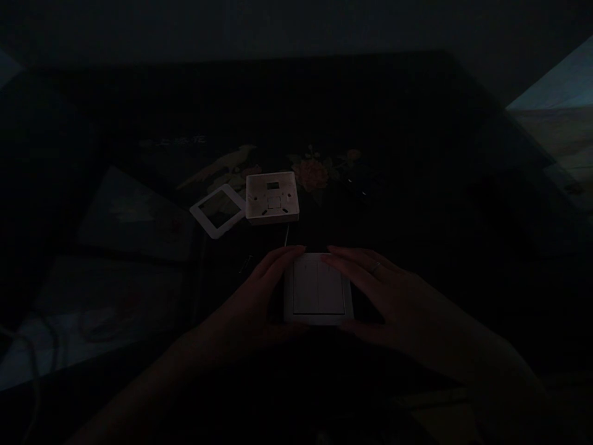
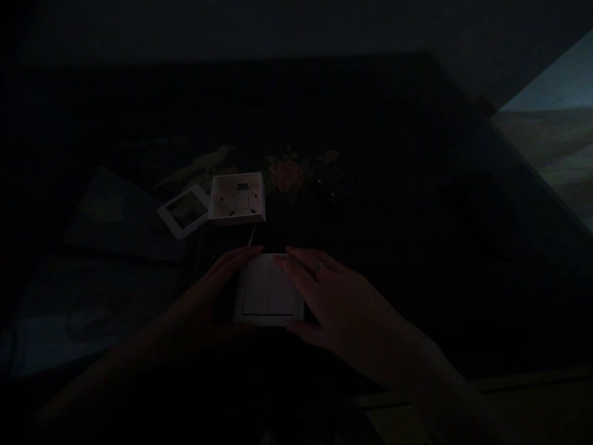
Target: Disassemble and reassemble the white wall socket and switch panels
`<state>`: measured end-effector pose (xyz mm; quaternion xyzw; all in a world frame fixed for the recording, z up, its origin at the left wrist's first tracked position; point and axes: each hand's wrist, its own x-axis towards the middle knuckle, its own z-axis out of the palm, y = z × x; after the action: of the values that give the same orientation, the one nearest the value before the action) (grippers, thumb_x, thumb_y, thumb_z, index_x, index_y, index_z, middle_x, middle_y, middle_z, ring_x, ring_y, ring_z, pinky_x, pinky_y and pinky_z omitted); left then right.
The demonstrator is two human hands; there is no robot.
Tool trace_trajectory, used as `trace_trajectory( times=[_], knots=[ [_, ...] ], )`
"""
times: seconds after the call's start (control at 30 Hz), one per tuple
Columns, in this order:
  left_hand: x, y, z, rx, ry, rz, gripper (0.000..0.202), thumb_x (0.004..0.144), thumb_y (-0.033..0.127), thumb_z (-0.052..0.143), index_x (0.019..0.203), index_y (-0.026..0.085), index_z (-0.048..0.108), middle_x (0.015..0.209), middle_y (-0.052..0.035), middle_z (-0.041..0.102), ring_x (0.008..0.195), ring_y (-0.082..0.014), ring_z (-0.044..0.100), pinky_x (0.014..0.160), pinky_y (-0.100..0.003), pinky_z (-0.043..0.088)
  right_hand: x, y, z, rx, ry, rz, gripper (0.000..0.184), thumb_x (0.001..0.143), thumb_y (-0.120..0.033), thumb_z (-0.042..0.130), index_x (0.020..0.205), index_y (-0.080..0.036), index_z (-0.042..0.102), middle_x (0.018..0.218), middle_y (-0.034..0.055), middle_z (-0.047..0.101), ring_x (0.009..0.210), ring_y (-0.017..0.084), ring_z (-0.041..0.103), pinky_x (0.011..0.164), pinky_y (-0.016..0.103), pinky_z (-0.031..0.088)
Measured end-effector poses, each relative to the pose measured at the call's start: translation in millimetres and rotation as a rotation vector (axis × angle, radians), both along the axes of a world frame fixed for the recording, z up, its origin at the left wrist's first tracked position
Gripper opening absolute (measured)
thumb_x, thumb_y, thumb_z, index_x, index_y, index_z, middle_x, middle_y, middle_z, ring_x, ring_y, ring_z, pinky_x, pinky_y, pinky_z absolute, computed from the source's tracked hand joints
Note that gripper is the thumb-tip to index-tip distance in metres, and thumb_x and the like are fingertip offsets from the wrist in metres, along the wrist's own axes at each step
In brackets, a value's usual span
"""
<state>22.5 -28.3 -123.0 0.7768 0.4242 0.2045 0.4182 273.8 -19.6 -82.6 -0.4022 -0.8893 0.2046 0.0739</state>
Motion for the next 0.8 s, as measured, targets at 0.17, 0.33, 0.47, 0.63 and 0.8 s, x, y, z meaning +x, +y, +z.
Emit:
trace_trajectory(
  times=[0.17,0.33,0.47,0.63,0.8],
  knots=[
    [0.8,2.4,-0.8,-0.007,0.008,0.007,0.097,0.073,0.027,0.082,0.15,0.034,0.024,0.153,-0.0123,0.031,0.142,-0.0344,0.038,0.113,-0.054,0.042,-1.2,0.7,-0.9,0.033,-0.01,0.018,0.066,0.077,-0.023,0.072,0.138,-0.01,0.051,0.145,0.0213,0.054,0.13,0.035,0.055,0.097,0.053,0.056],
    [-1.3,2.6,-3.1,-0.018,-0.025,0.008,0.098,0.072,0.025,0.083,0.15,0.036,0.024,0.155,-0.0094,0.031,0.144,-0.0333,0.035,0.116,-0.054,0.037,0.9,-1.1,0.6,0.029,-0.006,0.016,0.069,0.076,-0.023,0.076,0.139,-0.011,0.05,0.144,0.0203,0.056,0.128,0.033,0.058,0.096,0.049,0.057],
    [-1.5,2.6,0.4,-0.036,-0.028,-0.013,0.097,0.071,0.022,0.083,0.148,0.036,0.025,0.153,-0.0093,0.033,0.143,-0.0325,0.037,0.115,-0.053,0.038,2.9,-3.2,1.0,0.029,-0.01,0.021,0.071,0.075,-0.022,0.078,0.14,-0.014,0.049,0.144,0.0189,0.056,0.127,0.033,0.058,0.097,0.049,0.057],
    [1.2,1.4,8.4,-0.037,-0.026,-0.01,0.093,0.072,0.019,0.082,0.146,0.033,0.027,0.149,-0.0098,0.037,0.139,-0.0302,0.04,0.114,-0.051,0.04,1.4,-2.5,-1.2,0.004,-0.021,0.013,0.082,0.072,-0.026,0.082,0.144,-0.018,0.044,0.147,0.0183,0.053,0.131,0.034,0.054,0.098,0.05,0.056],
    [1.9,-0.2,7.8,0.013,-0.008,-0.011,0.092,0.075,0.024,0.081,0.148,0.033,0.025,0.151,-0.0107,0.034,0.141,-0.0312,0.038,0.114,-0.05,0.04,-1.5,-2.0,-1.7,0.007,0.004,0.009,0.076,0.073,-0.024,0.079,0.141,-0.015,0.046,0.144,0.0208,0.055,0.129,0.035,0.056,0.096,0.052,0.057]
  ],
)
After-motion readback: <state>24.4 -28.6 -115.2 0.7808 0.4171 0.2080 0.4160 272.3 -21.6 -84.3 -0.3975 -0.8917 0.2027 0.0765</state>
